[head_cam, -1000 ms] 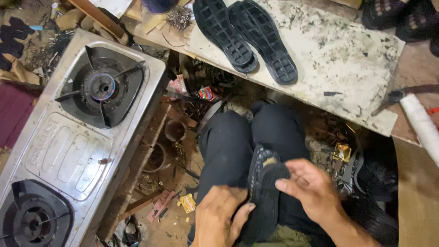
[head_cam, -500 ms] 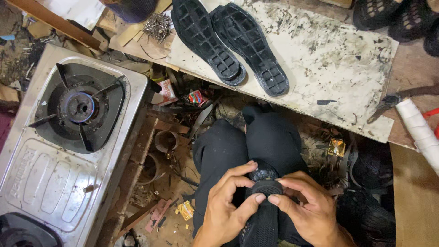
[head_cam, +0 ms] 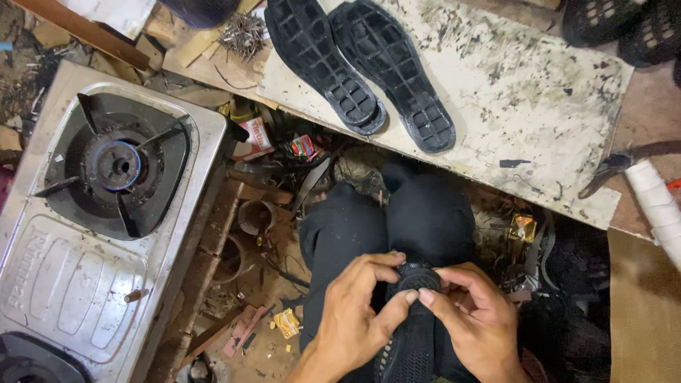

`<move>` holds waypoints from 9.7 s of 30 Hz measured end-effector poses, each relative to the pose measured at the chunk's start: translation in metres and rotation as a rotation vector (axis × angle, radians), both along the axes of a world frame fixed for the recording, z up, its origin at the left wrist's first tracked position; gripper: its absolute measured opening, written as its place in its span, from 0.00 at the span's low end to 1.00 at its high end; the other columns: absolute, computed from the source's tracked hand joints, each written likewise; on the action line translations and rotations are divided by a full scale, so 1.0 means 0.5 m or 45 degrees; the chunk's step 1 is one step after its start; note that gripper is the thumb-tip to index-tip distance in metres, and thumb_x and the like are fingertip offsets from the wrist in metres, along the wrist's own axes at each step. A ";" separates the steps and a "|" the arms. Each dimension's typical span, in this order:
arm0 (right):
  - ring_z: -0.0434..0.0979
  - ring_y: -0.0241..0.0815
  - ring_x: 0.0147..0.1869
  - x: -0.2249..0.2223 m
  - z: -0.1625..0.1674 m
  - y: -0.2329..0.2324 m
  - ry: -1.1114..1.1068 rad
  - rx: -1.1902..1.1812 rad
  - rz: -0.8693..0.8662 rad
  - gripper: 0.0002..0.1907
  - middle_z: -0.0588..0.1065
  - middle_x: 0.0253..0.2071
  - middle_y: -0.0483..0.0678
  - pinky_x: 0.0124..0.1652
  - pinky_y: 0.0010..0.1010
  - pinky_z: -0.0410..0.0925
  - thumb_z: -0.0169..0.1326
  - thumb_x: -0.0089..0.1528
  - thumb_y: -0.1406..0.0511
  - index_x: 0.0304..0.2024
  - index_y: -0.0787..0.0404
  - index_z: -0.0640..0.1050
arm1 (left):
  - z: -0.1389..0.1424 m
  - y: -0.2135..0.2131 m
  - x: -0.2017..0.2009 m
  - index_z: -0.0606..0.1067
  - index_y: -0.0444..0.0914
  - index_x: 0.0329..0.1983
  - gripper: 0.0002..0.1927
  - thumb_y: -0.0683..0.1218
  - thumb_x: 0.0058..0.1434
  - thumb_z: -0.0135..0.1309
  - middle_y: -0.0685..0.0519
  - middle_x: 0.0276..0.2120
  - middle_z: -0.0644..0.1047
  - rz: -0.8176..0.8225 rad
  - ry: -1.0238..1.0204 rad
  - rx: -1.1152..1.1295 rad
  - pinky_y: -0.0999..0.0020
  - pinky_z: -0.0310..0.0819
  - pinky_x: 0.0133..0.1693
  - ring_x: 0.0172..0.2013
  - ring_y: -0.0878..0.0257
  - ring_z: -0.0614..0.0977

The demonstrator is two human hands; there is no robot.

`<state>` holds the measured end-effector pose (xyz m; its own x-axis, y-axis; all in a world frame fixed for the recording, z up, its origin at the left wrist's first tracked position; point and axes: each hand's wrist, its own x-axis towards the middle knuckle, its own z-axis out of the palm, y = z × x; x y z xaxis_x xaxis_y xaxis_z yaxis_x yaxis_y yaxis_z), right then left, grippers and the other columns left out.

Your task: The person heats a shoe sole on a gas stove burner, then presses it onto a shoe upper and uses a hammer to tap the edges for adhesion. The person repeats this process for multiple soles, handling each one individually and placing finished units on a nearby shelf.

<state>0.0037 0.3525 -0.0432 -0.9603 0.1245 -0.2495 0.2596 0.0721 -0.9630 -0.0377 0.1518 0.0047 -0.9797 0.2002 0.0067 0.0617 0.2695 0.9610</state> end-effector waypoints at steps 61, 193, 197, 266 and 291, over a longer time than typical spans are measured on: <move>0.78 0.35 0.26 0.109 0.138 -0.001 0.258 0.370 0.637 0.17 0.75 0.25 0.45 0.28 0.27 0.73 0.73 0.46 0.65 0.29 0.63 0.76 | 0.072 -0.042 0.170 0.77 0.33 0.43 0.15 0.43 0.56 0.67 0.45 0.45 0.82 -0.133 0.280 0.084 0.45 0.70 0.67 0.51 0.50 0.84; 0.86 0.45 0.46 0.194 0.046 0.108 0.251 0.070 0.961 0.17 0.83 0.43 0.51 0.45 0.33 0.77 0.72 0.48 0.70 0.37 0.65 0.81 | -0.035 -0.040 0.293 0.70 0.34 0.66 0.35 0.54 0.58 0.63 0.43 0.59 0.75 -0.777 0.321 -0.379 0.48 0.62 0.65 0.60 0.47 0.75; 0.83 0.46 0.44 0.194 0.061 0.074 0.368 0.284 0.924 0.19 0.80 0.40 0.51 0.42 0.34 0.74 0.73 0.45 0.67 0.36 0.65 0.81 | -0.033 -0.041 0.297 0.71 0.35 0.66 0.36 0.54 0.55 0.64 0.44 0.57 0.75 -0.726 0.340 -0.468 0.49 0.62 0.63 0.58 0.48 0.75; 0.77 0.39 0.37 -0.034 0.108 0.324 0.299 0.297 0.027 0.40 0.76 0.42 0.50 0.35 0.35 0.75 0.56 0.63 0.67 0.77 0.57 0.61 | -0.118 0.067 0.105 0.60 0.40 0.71 0.31 0.55 0.67 0.49 0.45 0.50 0.74 0.151 -0.598 1.152 0.58 0.75 0.52 0.49 0.54 0.79; 0.68 0.36 0.14 -0.022 -0.034 0.100 -0.567 -0.340 0.123 0.20 0.70 0.12 0.47 0.16 0.31 0.62 0.55 0.60 0.67 0.53 0.69 0.80 | -0.158 0.035 -0.019 0.60 0.39 0.62 0.31 0.56 0.60 0.52 0.44 0.34 0.76 -0.041 -0.878 0.264 0.59 0.75 0.45 0.37 0.50 0.82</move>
